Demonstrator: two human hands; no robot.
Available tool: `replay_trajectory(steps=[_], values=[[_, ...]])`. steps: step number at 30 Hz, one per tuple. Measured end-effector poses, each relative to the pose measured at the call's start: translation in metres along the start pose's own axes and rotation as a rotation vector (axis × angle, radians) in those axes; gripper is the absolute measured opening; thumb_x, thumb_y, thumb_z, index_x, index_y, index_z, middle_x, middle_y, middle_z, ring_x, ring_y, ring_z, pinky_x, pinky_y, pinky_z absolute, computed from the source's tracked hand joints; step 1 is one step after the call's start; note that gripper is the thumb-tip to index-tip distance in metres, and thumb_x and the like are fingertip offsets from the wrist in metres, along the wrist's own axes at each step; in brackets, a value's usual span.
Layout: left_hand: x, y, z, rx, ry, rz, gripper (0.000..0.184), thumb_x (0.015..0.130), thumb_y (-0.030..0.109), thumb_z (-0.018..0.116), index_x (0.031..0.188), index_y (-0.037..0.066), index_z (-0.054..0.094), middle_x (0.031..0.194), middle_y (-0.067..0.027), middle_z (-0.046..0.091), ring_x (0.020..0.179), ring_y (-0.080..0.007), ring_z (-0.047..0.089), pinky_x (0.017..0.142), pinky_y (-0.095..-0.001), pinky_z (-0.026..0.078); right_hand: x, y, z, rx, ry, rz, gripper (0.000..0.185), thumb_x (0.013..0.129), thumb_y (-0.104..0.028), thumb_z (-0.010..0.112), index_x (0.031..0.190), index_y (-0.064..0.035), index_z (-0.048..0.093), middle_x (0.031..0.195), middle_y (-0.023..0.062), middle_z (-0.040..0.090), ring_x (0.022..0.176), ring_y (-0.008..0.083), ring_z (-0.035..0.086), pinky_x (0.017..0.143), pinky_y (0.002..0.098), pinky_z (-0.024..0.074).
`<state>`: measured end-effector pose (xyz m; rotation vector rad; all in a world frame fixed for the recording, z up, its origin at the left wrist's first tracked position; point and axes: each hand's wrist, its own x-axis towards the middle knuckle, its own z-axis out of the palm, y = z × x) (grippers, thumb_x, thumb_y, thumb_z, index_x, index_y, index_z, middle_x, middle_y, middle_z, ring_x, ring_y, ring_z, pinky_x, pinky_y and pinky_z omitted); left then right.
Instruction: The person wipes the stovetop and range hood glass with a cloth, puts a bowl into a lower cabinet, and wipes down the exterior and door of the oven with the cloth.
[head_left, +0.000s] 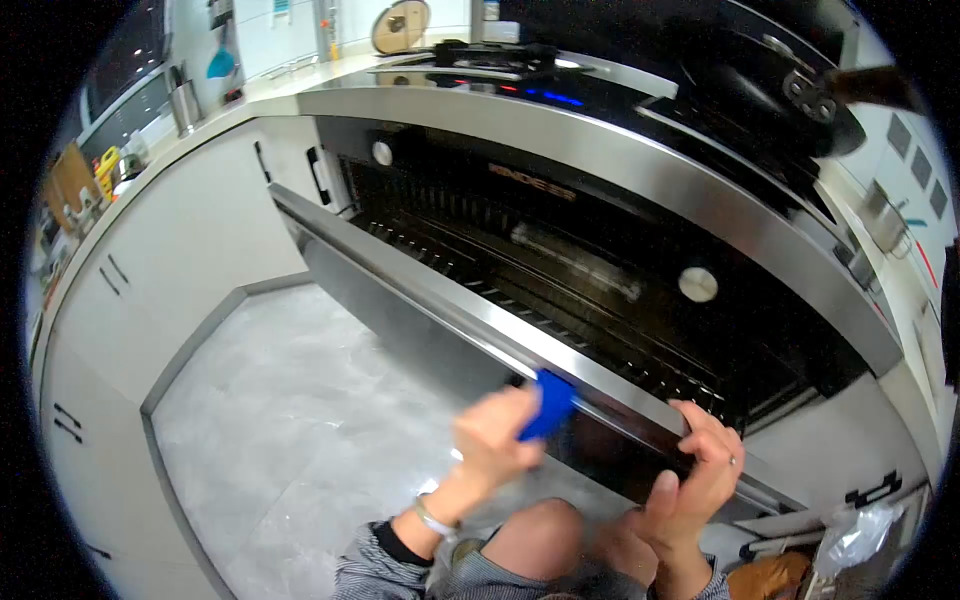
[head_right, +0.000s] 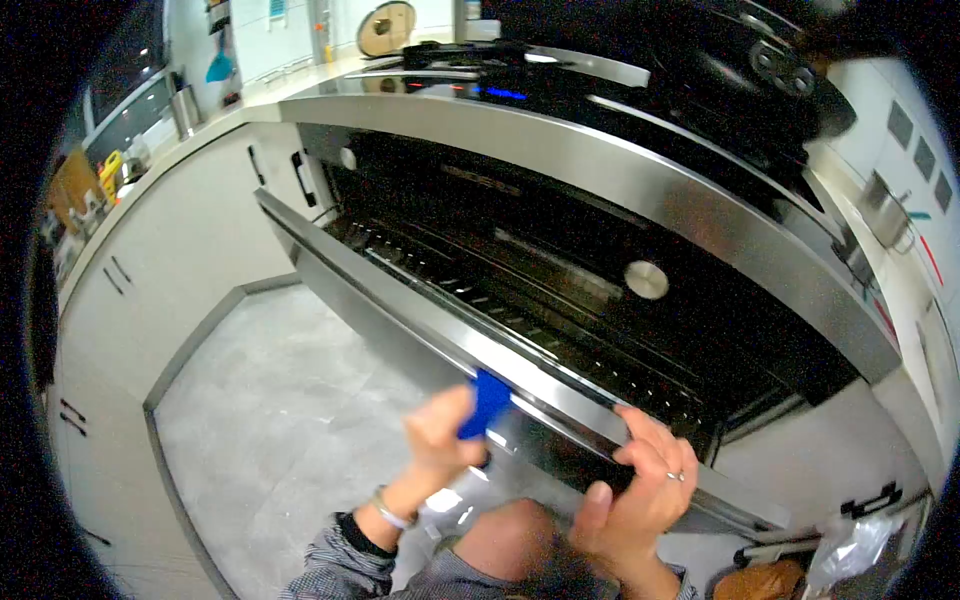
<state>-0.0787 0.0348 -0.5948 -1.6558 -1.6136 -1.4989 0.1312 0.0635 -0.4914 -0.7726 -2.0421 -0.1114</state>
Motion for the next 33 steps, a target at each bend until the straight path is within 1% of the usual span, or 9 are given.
replay_trajectory(steps=[4, 6, 13, 16, 21, 24, 25, 29, 33], values=[[0.045, -0.126, -0.056, 0.303, 0.278, -0.304, 0.042, 0.072, 0.006, 0.058, 0.114, 0.004, 0.063, 0.083, -0.0233, 0.066, 0.071, -0.0384, 0.065, 0.06, -0.0418, 0.051, 0.001, -0.006, 0.006, -0.019, 0.023, 0.011, 0.029, 0.088, -0.033, 0.041, 0.091, -0.0048, 0.042, 0.104, 0.0219, 0.062, 0.083, 0.0334, 0.057, 0.079, 0.0437, 0.0348], [0.077, -0.144, -0.084, 0.274, 0.183, -0.599, 0.037, 0.081, 0.011, 0.06, 0.117, 0.004, 0.061, 0.085, -0.0232, 0.066, 0.073, -0.0383, 0.065, 0.06, -0.0408, 0.051, 0.001, -0.008, 0.008, -0.067, 0.051, 0.036, 0.031, 0.085, -0.035, 0.042, 0.09, -0.0052, 0.041, 0.101, 0.0209, 0.062, 0.081, 0.0326, 0.056, 0.08, 0.0437, 0.0341], [0.023, -0.039, -0.02, -0.07, 0.132, -0.145, 0.04, 0.062, 0.006, 0.06, 0.102, 0.006, 0.068, 0.082, -0.0145, 0.067, 0.066, -0.0304, 0.065, 0.061, -0.0364, 0.052, -0.005, -0.019, 0.009, -0.027, 0.031, 0.245, 0.041, 0.087, -0.043, 0.04, 0.09, -0.0024, 0.04, 0.105, 0.0201, 0.058, 0.094, 0.0299, 0.048, 0.088, 0.0413, 0.036], [0.029, -0.075, -0.036, 0.091, 0.04, 0.027, 0.042, 0.054, 0.009, 0.06, 0.095, 0.008, 0.069, 0.085, -0.011, 0.068, 0.066, -0.0286, 0.065, 0.057, -0.0358, 0.052, -0.001, -0.026, 0.004, 0.083, 0.03, 0.265, 0.042, 0.086, -0.043, 0.042, 0.092, -0.0021, 0.04, 0.107, 0.02, 0.056, 0.096, 0.0285, 0.047, 0.089, 0.0405, 0.0362], [0.041, -0.076, -0.041, 0.116, 0.157, -0.358, 0.046, 0.068, 0.008, 0.066, 0.113, 0.005, 0.062, 0.08, -0.0194, 0.066, 0.069, -0.0355, 0.065, 0.058, -0.0389, 0.051, -0.003, -0.021, 0.004, 0.018, 0.004, 0.243, 0.042, 0.086, -0.043, 0.042, 0.093, -0.0019, 0.04, 0.106, 0.0205, 0.056, 0.095, 0.0284, 0.047, 0.09, 0.0404, 0.0355], [0.023, -0.043, -0.017, 0.006, 0.181, -0.067, 0.046, 0.063, 0.006, 0.064, 0.109, 0.002, 0.064, 0.076, -0.0176, 0.065, 0.065, -0.0334, 0.064, 0.059, -0.0388, 0.052, -0.004, -0.017, 0.006, -0.021, -0.021, 0.218, 0.042, 0.086, -0.043, 0.042, 0.094, -0.0018, 0.04, 0.106, 0.0206, 0.056, 0.096, 0.0287, 0.046, 0.09, 0.0404, 0.035], [0.023, -0.03, -0.013, -0.075, 0.154, -0.149, 0.046, 0.059, 0.007, 0.062, 0.104, 0.004, 0.066, 0.075, -0.0139, 0.065, 0.062, -0.0301, 0.063, 0.057, -0.0376, 0.051, -0.004, -0.02, 0.006, 0.015, -0.005, 0.23, 0.041, 0.086, -0.042, 0.042, 0.094, -0.0018, 0.04, 0.106, 0.0204, 0.056, 0.096, 0.0288, 0.046, 0.09, 0.0402, 0.0349], [0.03, -0.074, -0.032, 0.1, 0.101, 0.062, 0.045, 0.059, 0.009, 0.061, 0.103, 0.007, 0.067, 0.078, -0.0113, 0.066, 0.063, -0.0275, 0.063, 0.056, -0.0345, 0.051, -0.006, -0.017, 0.003, 0.032, -0.003, 0.189, 0.041, 0.086, -0.042, 0.042, 0.094, -0.0019, 0.04, 0.108, 0.0207, 0.057, 0.096, 0.0291, 0.046, 0.09, 0.0398, 0.0345], [0.045, -0.081, -0.041, 0.1, 0.196, -0.269, 0.041, 0.062, 0.008, 0.061, 0.103, 0.004, 0.065, 0.079, -0.0172, 0.065, 0.065, -0.0331, 0.062, 0.057, -0.0389, 0.05, -0.006, -0.015, 0.0, -0.004, -0.047, 0.18, 0.041, 0.087, -0.043, 0.041, 0.093, -0.0022, 0.039, 0.108, 0.0211, 0.057, 0.096, 0.0295, 0.046, 0.091, 0.0402, 0.0341]])
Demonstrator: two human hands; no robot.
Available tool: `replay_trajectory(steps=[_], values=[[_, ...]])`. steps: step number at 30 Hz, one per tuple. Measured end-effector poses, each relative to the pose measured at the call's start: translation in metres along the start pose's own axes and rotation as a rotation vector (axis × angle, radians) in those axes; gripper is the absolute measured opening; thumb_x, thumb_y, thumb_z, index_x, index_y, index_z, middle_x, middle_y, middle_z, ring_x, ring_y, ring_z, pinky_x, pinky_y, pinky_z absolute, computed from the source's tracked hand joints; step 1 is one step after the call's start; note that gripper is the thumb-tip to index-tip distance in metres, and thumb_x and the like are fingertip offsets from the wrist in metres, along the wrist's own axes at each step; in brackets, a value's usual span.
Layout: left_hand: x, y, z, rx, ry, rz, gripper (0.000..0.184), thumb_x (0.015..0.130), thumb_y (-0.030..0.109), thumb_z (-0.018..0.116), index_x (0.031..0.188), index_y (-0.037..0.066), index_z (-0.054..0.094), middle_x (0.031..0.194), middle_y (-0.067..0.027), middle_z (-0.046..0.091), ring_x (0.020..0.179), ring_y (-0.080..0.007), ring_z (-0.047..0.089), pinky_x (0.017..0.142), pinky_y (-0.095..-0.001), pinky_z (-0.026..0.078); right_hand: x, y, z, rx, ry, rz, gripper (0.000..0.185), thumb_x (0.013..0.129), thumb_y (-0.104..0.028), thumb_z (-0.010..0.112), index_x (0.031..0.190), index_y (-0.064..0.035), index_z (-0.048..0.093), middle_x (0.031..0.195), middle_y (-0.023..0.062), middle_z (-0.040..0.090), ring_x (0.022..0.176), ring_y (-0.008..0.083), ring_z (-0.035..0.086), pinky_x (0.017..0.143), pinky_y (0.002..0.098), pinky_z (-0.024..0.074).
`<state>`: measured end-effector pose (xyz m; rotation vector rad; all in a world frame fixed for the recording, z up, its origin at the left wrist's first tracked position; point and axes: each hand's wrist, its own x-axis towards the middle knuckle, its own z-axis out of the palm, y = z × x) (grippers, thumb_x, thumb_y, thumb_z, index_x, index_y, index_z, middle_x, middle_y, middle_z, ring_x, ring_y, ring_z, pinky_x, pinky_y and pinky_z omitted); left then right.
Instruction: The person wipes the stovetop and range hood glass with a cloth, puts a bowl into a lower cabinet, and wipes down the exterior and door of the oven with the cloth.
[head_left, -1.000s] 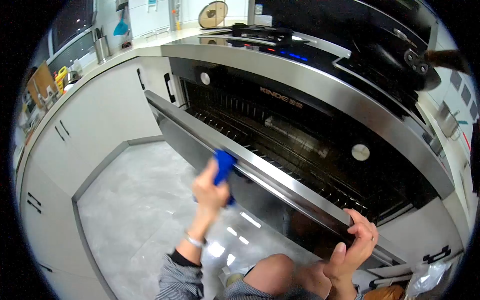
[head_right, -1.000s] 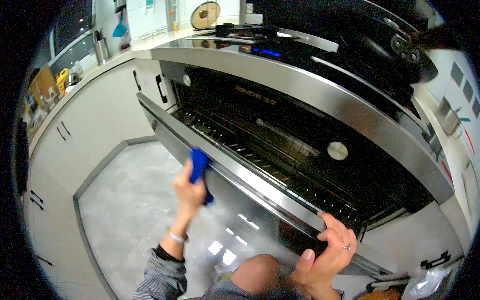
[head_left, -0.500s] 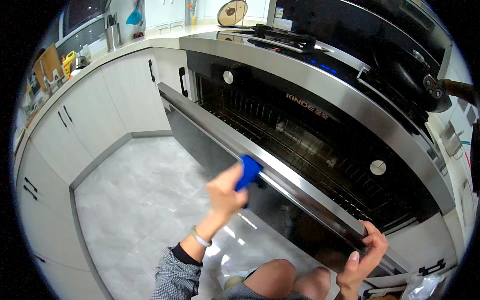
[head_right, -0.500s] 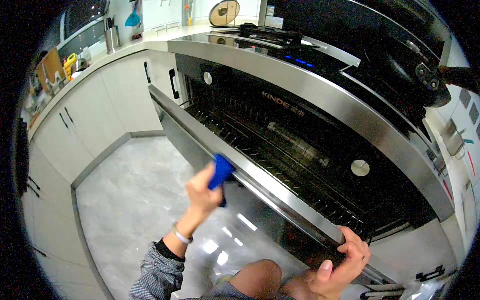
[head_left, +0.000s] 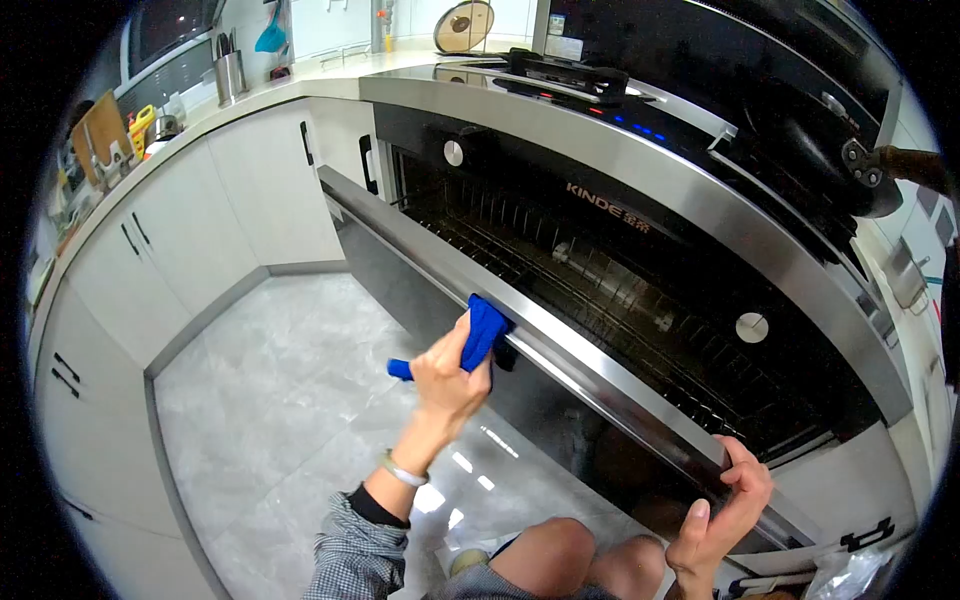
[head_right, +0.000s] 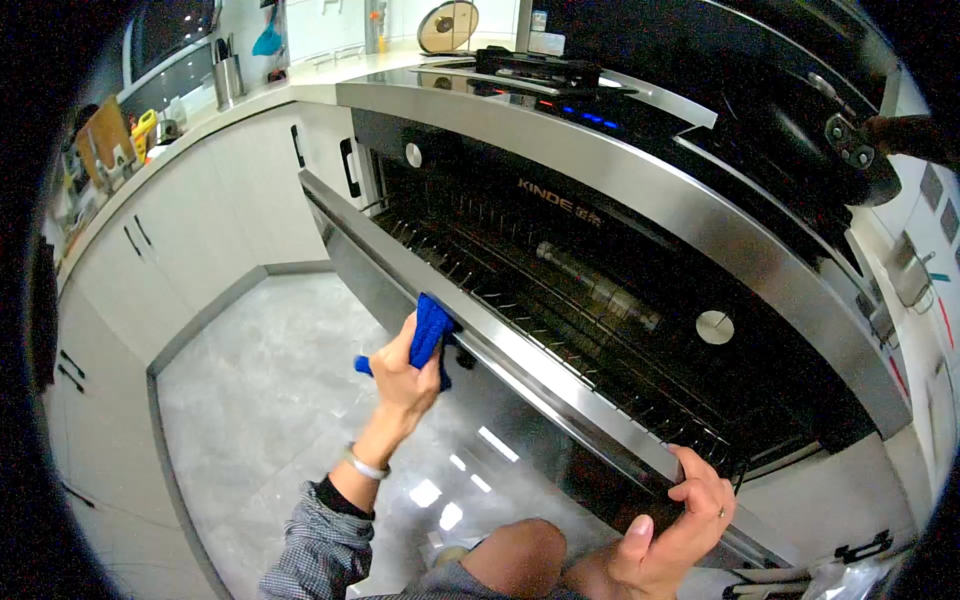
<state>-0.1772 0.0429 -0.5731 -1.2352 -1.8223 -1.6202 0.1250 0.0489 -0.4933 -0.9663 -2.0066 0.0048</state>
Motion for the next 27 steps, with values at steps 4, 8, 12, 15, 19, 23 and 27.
replay_trajectory(steps=[4, 8, 12, 15, 19, 23, 27], values=[[-0.046, 0.04, 0.018, -0.185, -0.105, 0.217, 0.043, 0.063, 0.007, 0.064, 0.105, 0.002, 0.064, 0.073, -0.0169, 0.063, 0.061, -0.0312, 0.062, 0.055, -0.0368, 0.05, 0.003, -0.012, 0.003, 0.045, 0.047, 0.019, 0.041, 0.088, -0.043, 0.041, 0.093, -0.0024, 0.038, 0.109, 0.0212, 0.056, 0.099, 0.0298, 0.046, 0.092, 0.0407, 0.0336], [-0.032, 0.04, 0.005, 0.027, -0.247, 0.355, 0.04, 0.059, 0.008, 0.063, 0.099, 0.007, 0.068, 0.074, -0.0082, 0.065, 0.062, -0.0222, 0.063, 0.054, -0.0294, 0.05, 0.0, -0.011, -0.001, 0.052, 0.019, 0.059, 0.04, 0.088, -0.042, 0.042, 0.094, -0.0024, 0.038, 0.11, 0.0213, 0.056, 0.1, 0.0296, 0.047, 0.092, 0.0406, 0.0335], [0.006, -0.043, -0.004, 0.07, 0.066, 0.172, 0.043, 0.062, 0.01, 0.061, 0.104, 0.005, 0.067, 0.091, -0.0176, 0.068, 0.079, -0.0331, 0.067, 0.067, -0.0384, 0.054, 0.007, -0.008, -0.001, 0.04, 0.093, -0.133, 0.042, 0.091, -0.042, 0.05, 0.098, 0.0003, 0.051, 0.108, 0.0182, 0.062, 0.093, 0.0339, 0.054, 0.085, 0.0424, 0.0409], [0.062, -0.107, -0.026, 0.221, 0.067, -0.075, 0.041, 0.077, 0.018, 0.061, 0.116, 0.006, 0.063, 0.089, -0.0234, 0.066, 0.083, -0.0404, 0.065, 0.069, -0.0435, 0.052, 0.009, -0.011, -0.001, -0.045, 0.084, -0.158, 0.043, 0.093, -0.043, 0.046, 0.098, -0.0005, 0.049, 0.111, 0.0178, 0.062, 0.093, 0.0334, 0.052, 0.085, 0.0415, 0.0393], [0.103, -0.143, -0.035, 0.172, 0.177, -0.285, 0.039, 0.087, 0.023, 0.06, 0.124, 0.012, 0.059, 0.094, -0.023, 0.066, 0.084, -0.0391, 0.065, 0.071, -0.0435, 0.051, 0.008, -0.012, 0.002, -0.079, 0.1, -0.159, 0.043, 0.093, -0.043, 0.046, 0.098, -0.0001, 0.05, 0.109, 0.0172, 0.062, 0.092, 0.0332, 0.052, 0.084, 0.0414, 0.0397], [0.056, -0.081, -0.023, 0.082, 0.029, -0.189, 0.046, 0.079, 0.017, 0.064, 0.123, 0.004, 0.057, 0.09, -0.0233, 0.066, 0.077, -0.0382, 0.066, 0.065, -0.0401, 0.053, 0.002, -0.011, 0.01, -0.107, 0.038, 0.006, 0.038, 0.087, -0.038, 0.044, 0.097, -0.0013, 0.038, 0.107, 0.0213, 0.054, 0.097, 0.0291, 0.047, 0.091, 0.0408, 0.0344], [-0.003, -0.02, -0.009, -0.136, -0.145, -0.007, 0.051, 0.067, 0.012, 0.071, 0.116, 0.002, 0.062, 0.085, -0.0198, 0.067, 0.073, -0.034, 0.067, 0.064, -0.0364, 0.054, -0.002, -0.011, 0.013, 0.092, 0.099, 0.072, 0.04, 0.086, -0.038, 0.045, 0.097, 0.0, 0.04, 0.105, 0.0209, 0.053, 0.096, 0.0283, 0.047, 0.088, 0.0405, 0.0356]])
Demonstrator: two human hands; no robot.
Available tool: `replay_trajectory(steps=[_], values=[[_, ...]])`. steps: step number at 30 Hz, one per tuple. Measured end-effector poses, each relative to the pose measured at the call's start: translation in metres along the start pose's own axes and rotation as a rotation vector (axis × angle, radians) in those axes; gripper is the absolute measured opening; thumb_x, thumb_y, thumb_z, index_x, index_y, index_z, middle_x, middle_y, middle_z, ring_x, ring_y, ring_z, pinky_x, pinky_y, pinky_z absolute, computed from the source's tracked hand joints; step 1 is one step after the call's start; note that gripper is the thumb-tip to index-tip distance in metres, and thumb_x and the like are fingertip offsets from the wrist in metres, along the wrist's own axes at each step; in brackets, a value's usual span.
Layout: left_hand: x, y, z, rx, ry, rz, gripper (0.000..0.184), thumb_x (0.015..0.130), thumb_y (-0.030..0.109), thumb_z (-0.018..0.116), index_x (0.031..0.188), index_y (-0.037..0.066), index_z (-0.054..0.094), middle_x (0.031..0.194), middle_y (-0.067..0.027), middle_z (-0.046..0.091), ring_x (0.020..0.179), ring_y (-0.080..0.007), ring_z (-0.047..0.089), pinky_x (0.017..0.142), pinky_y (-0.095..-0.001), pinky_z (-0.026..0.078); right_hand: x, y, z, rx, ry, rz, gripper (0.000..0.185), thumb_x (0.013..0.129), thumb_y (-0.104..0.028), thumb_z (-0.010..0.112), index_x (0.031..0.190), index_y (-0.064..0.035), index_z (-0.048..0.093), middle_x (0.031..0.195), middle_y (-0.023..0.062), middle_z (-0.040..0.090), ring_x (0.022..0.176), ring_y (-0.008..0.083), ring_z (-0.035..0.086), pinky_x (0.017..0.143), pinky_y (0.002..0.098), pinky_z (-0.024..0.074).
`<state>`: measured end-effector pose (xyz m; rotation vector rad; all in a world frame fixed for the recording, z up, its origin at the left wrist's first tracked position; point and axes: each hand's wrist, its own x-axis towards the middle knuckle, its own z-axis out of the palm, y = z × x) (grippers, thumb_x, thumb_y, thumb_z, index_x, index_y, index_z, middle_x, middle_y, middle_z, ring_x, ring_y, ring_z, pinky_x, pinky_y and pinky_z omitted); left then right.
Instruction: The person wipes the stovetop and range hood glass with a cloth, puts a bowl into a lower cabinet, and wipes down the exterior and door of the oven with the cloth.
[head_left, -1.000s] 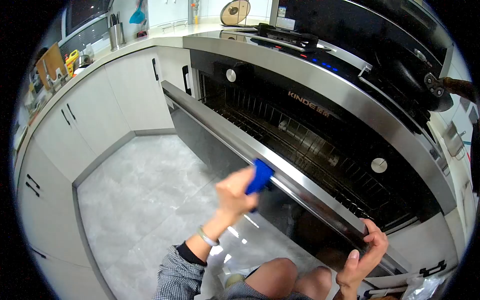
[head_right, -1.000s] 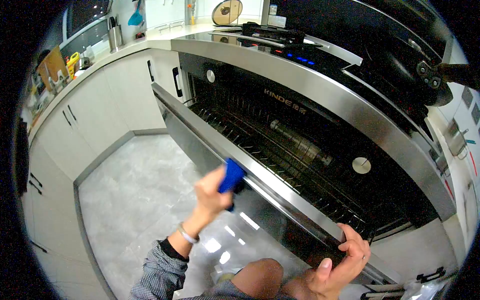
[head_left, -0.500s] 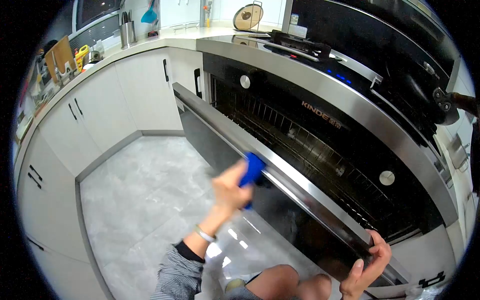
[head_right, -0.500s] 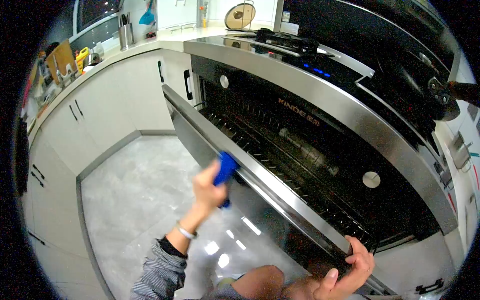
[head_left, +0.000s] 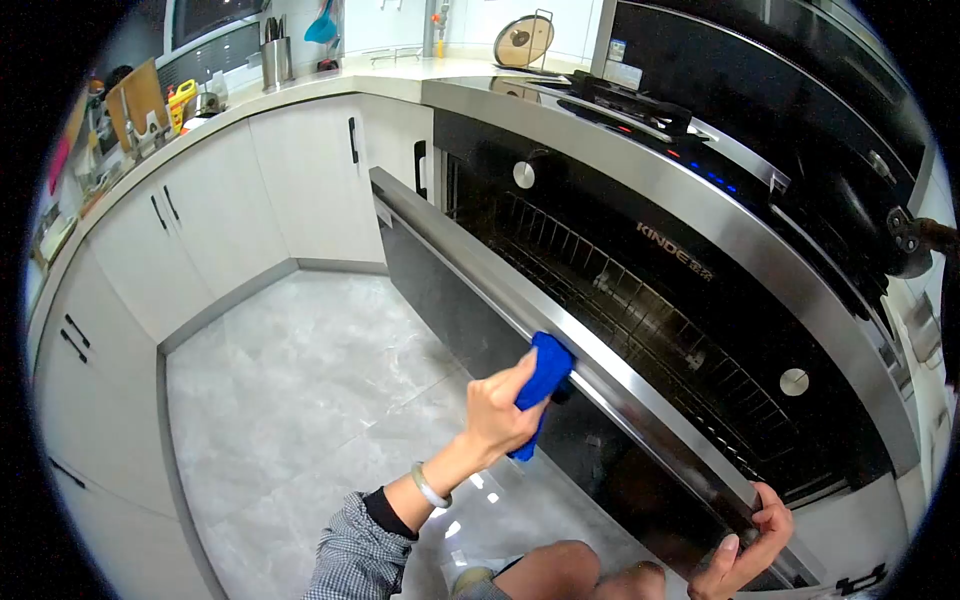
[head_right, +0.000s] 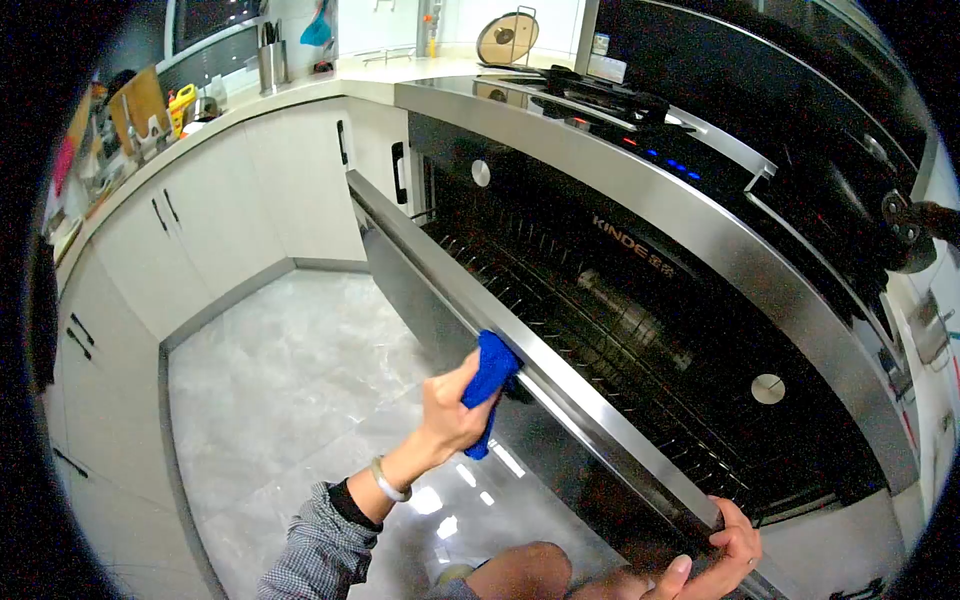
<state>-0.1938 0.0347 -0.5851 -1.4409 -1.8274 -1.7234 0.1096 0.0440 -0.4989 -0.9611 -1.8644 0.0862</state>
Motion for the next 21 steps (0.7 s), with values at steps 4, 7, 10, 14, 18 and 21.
replay_trajectory(steps=[4, 7, 10, 14, 18, 21], values=[[0.014, -0.029, -0.014, 0.033, 0.061, 0.194, 0.042, 0.072, 0.01, 0.068, 0.112, 0.0, 0.061, 0.093, -0.0207, 0.067, 0.084, -0.0347, 0.066, 0.074, -0.0396, 0.053, 0.011, 0.002, -0.004, -0.247, 0.042, -0.276, 0.042, 0.093, -0.042, 0.047, 0.099, 0.0001, 0.051, 0.107, 0.017, 0.062, 0.091, 0.0331, 0.053, 0.084, 0.0414, 0.0397], [0.063, -0.07, -0.035, 0.044, 0.484, -0.049, 0.039, 0.082, 0.014, 0.065, 0.117, -0.002, 0.057, 0.103, -0.0215, 0.064, 0.096, -0.0376, 0.061, 0.085, -0.0398, 0.048, 0.011, 0.007, -0.003, -0.298, 0.057, -0.326, 0.04, 0.093, -0.039, 0.048, 0.1, -0.0001, 0.052, 0.106, 0.0167, 0.062, 0.091, 0.033, 0.053, 0.084, 0.0418, 0.0397], [0.147, -0.133, -0.072, 0.245, 0.643, -0.119, 0.049, 0.099, 0.032, 0.044, 0.127, -0.009, 0.045, 0.13, -0.0262, 0.042, 0.123, -0.0377, 0.038, 0.106, -0.0407, 0.028, 0.011, 0.005, -0.002, -0.309, 0.067, -0.331, 0.038, 0.093, -0.037, 0.05, 0.102, 0.0001, 0.052, 0.105, 0.0159, 0.061, 0.091, 0.0334, 0.053, 0.084, 0.0426, 0.0398], [0.171, -0.216, -0.064, 0.163, 0.637, -0.33, 0.059, 0.1, 0.04, 0.036, 0.127, -0.012, 0.044, 0.131, -0.0291, 0.042, 0.125, -0.0397, 0.036, 0.108, -0.0443, 0.024, 0.01, 0.007, 0.002, -0.32, 0.075, -0.324, 0.042, 0.091, -0.039, 0.051, 0.102, 0.001, 0.052, 0.103, 0.0173, 0.06, 0.09, 0.0345, 0.054, 0.085, 0.0428, 0.04], [0.114, -0.156, -0.027, 0.159, 0.592, -0.103, 0.048, 0.099, 0.03, 0.043, 0.125, -0.011, 0.042, 0.122, -0.0281, 0.047, 0.115, -0.0401, 0.041, 0.102, -0.0453, 0.029, 0.01, 0.006, 0.007, -0.228, 0.079, -0.264, 0.047, 0.088, -0.044, 0.054, 0.099, 0.002, 0.051, 0.102, 0.0204, 0.059, 0.087, 0.0352, 0.054, 0.081, 0.0422, 0.0419], [0.059, -0.083, 0.006, 0.15, 0.467, 0.025, 0.036, 0.098, 0.022, 0.039, 0.121, -0.005, 0.042, 0.112, -0.022, 0.046, 0.103, -0.0344, 0.042, 0.096, -0.0444, 0.031, 0.012, 0.002, 0.006, -0.22, 0.079, -0.249, 0.049, 0.089, -0.044, 0.052, 0.099, 0.0031, 0.051, 0.103, 0.0202, 0.058, 0.088, 0.0346, 0.053, 0.081, 0.0415, 0.0415]])
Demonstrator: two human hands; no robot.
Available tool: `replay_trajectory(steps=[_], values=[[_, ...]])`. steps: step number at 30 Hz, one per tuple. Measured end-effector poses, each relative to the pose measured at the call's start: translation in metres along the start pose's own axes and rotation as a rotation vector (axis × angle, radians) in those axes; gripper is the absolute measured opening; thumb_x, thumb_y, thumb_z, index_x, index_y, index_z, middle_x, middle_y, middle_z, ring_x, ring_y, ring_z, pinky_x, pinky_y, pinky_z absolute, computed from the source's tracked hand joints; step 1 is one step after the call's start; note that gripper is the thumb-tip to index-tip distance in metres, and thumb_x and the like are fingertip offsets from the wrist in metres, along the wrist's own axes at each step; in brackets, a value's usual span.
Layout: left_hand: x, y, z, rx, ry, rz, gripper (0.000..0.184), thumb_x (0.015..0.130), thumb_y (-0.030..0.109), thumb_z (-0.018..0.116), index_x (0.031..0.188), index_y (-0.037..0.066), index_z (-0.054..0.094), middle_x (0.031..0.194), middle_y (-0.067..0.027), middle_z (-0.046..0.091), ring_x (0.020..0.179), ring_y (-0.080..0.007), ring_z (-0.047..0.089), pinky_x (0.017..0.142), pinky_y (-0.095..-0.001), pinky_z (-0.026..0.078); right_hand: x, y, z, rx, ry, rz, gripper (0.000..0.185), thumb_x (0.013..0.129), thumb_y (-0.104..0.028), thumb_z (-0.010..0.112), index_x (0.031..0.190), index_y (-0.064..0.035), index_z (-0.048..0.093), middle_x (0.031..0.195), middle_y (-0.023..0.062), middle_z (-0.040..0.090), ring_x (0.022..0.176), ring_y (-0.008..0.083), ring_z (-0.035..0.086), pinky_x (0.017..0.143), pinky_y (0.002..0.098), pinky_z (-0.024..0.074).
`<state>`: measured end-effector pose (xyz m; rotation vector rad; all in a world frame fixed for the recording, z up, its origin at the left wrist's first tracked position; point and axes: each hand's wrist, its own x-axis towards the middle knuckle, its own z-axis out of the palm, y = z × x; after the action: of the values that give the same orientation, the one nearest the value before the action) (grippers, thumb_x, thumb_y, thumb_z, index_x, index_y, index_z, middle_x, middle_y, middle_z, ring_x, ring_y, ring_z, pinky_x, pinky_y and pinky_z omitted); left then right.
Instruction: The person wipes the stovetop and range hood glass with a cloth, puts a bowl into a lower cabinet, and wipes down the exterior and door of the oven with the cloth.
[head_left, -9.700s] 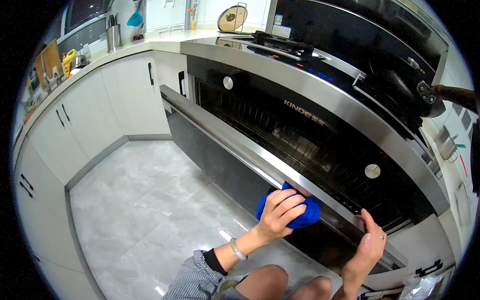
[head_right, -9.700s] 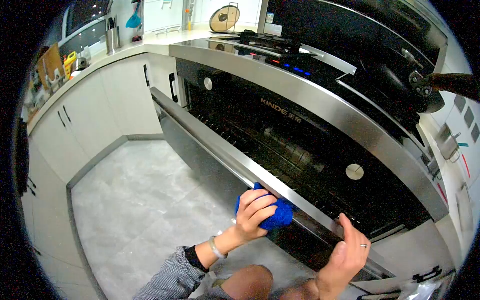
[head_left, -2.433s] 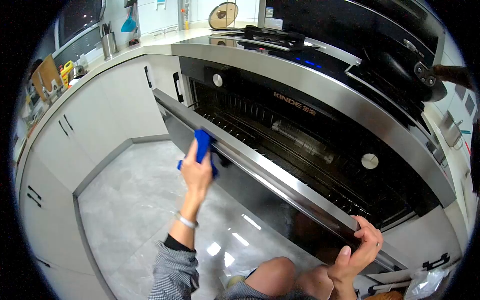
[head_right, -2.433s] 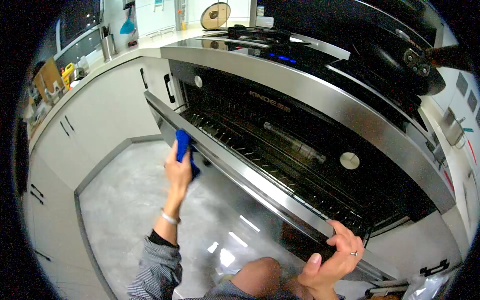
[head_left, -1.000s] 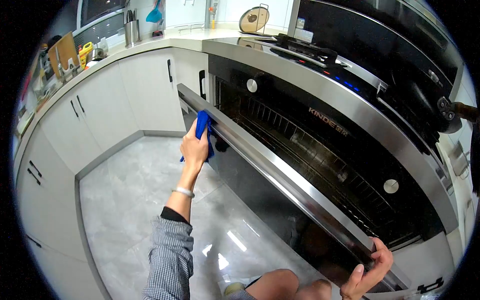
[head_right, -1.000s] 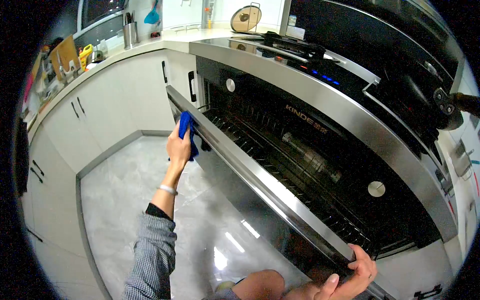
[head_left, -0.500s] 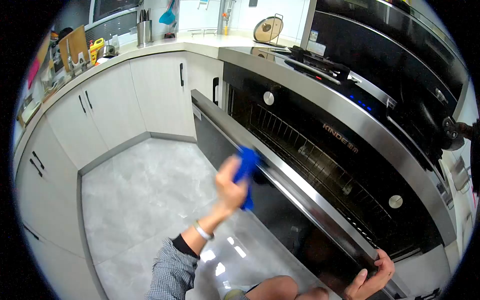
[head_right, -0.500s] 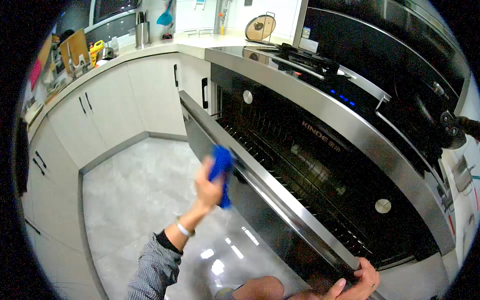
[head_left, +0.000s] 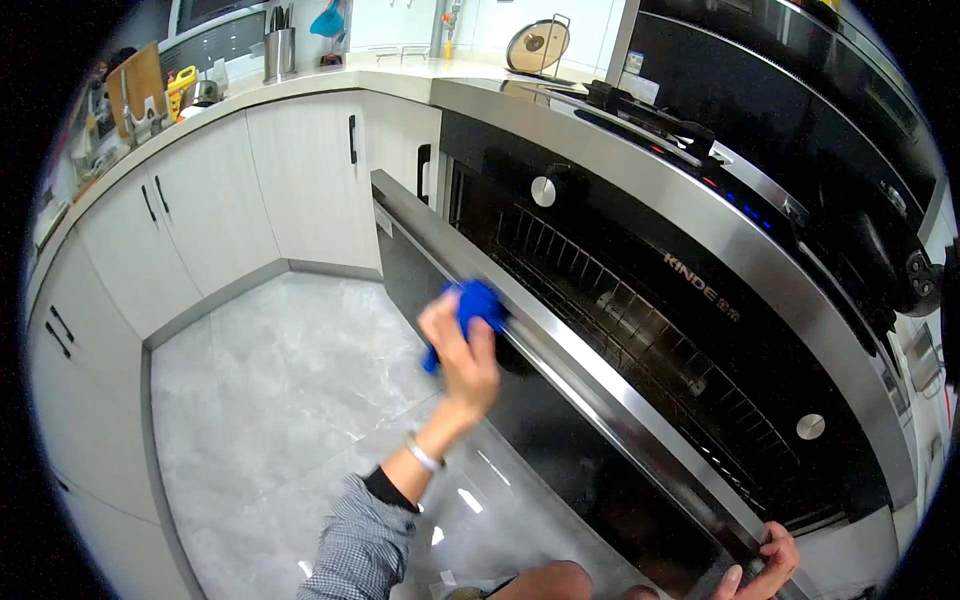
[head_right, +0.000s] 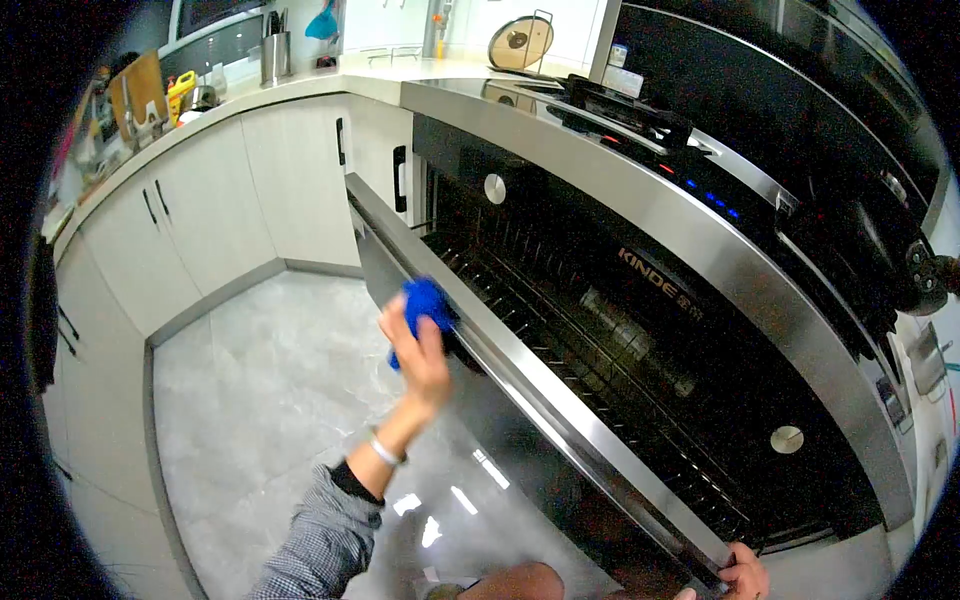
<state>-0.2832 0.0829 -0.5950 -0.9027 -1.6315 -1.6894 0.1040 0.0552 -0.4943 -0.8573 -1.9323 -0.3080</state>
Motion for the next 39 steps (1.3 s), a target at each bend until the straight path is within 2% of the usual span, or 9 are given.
replay_trajectory(steps=[8, 10, 17, 20, 22, 26, 29, 32, 39], values=[[-0.158, 0.189, 0.001, -0.265, -0.234, 0.412, 0.032, 0.068, 0.029, 0.07, 0.091, 0.006, 0.067, 0.119, -0.0072, 0.06, 0.102, -0.0177, 0.048, 0.087, -0.036, 0.032, -0.007, 0.009, -0.001, 0.016, -0.049, 0.063, 0.04, 0.085, -0.04, 0.046, 0.092, -0.0005, 0.045, 0.105, 0.0225, 0.059, 0.09, 0.033, 0.049, 0.088, 0.0445, 0.0345], [-0.183, 0.224, 0.0, -0.351, -0.382, 0.541, 0.029, 0.077, 0.023, 0.064, 0.104, 0.01, 0.066, 0.12, -0.0085, 0.058, 0.09, -0.0209, 0.049, 0.078, -0.0344, 0.037, -0.004, 0.012, -0.006, 0.041, -0.07, 0.028, 0.038, 0.083, -0.036, 0.048, 0.092, 0.0002, 0.045, 0.106, 0.0228, 0.059, 0.092, 0.0336, 0.05, 0.087, 0.0442, 0.0349], [-0.178, 0.287, -0.032, -0.795, -0.586, -0.035, 0.033, 0.067, 0.01, 0.074, 0.092, -0.006, 0.058, 0.116, -0.0156, 0.049, 0.106, -0.0309, 0.048, 0.09, -0.0395, 0.041, -0.071, 0.029, -0.036, 0.132, 0.114, 0.041, 0.048, 0.088, -0.041, 0.037, 0.119, -0.0042, 0.037, 0.134, 0.0289, 0.036, 0.125, 0.0385, 0.038, 0.104, 0.0483, 0.0294], [-0.17, 0.296, -0.06, -1.187, -0.852, -0.494, 0.039, 0.081, 0.006, 0.066, 0.113, -0.011, 0.05, 0.123, -0.0243, 0.041, 0.112, -0.0379, 0.045, 0.098, -0.0419, 0.038, -0.121, 0.017, -0.006, 0.251, 0.207, 0.257, 0.061, 0.093, -0.05, 0.037, 0.133, -0.005, 0.037, 0.137, 0.0227, 0.038, 0.122, 0.037, 0.041, 0.104, 0.0528, 0.0298], [-0.181, 0.3, -0.066, -1.345, -1.254, -0.315, 0.046, 0.084, 0.012, 0.063, 0.119, -0.012, 0.045, 0.132, -0.0271, 0.037, 0.117, -0.0409, 0.045, 0.099, -0.0422, 0.039, -0.147, 0.033, -0.001, 0.298, 0.283, 0.361, 0.061, 0.093, -0.049, 0.038, 0.135, -0.0044, 0.035, 0.137, 0.0221, 0.038, 0.122, 0.0362, 0.041, 0.104, 0.0516, 0.0309], [-0.14, 0.283, -0.072, -0.919, -1.083, 0.4, 0.037, 0.088, 0.023, 0.059, 0.119, 0.001, 0.058, 0.124, -0.015, 0.055, 0.121, -0.0334, 0.048, 0.097, -0.0402, 0.042, -0.155, 0.051, -0.008, 0.475, 0.587, 0.635, 0.061, 0.094, -0.039, 0.045, 0.139, -0.0008, 0.031, 0.137, 0.0189, 0.038, 0.121, 0.0314, 0.044, 0.102, 0.0445, 0.0366], [-0.075, 0.249, -0.055, -0.647, -0.7, 0.403, 0.023, 0.086, 0.022, 0.058, 0.103, 0.011, 0.068, 0.108, -0.0077, 0.065, 0.112, -0.0296, 0.054, 0.098, -0.0436, 0.038, -0.125, 0.065, -0.023, 0.124, 0.919, 0.479, 0.052, 0.091, -0.025, 0.052, 0.134, 0.0007, 0.038, 0.131, 0.0177, 0.043, 0.119, 0.032, 0.045, 0.101, 0.0451, 0.0377], [-0.015, 0.23, -0.028, -0.17, -0.487, 0.475, 0.03, 0.094, 0.024, 0.043, 0.096, 0.012, 0.07, 0.093, -0.0028, 0.066, 0.093, -0.0232, 0.059, 0.105, -0.0447, 0.024, -0.115, 0.082, -0.028, -0.331, 0.409, 0.152, 0.034, 0.085, -0.005, 0.053, 0.118, 0.0023, 0.049, 0.127, 0.0194, 0.048, 0.121, 0.0367, 0.042, 0.103, 0.0497, 0.0304], [-0.001, 0.213, -0.023, -0.27, -0.84, 0.419, 0.042, 0.096, 0.018, 0.028, 0.088, 0.005, 0.067, 0.084, -0.006, 0.064, 0.087, -0.0231, 0.058, 0.106, -0.0432, 0.021, -0.073, 0.036, 0.073, -0.24, 0.339, -0.201, 0.026, 0.074, -0.011, 0.062, 0.099, -0.0046, 0.064, 0.109, 0.0101, 0.062, 0.108, 0.029, 0.053, 0.088, 0.0419, 0.0345]])
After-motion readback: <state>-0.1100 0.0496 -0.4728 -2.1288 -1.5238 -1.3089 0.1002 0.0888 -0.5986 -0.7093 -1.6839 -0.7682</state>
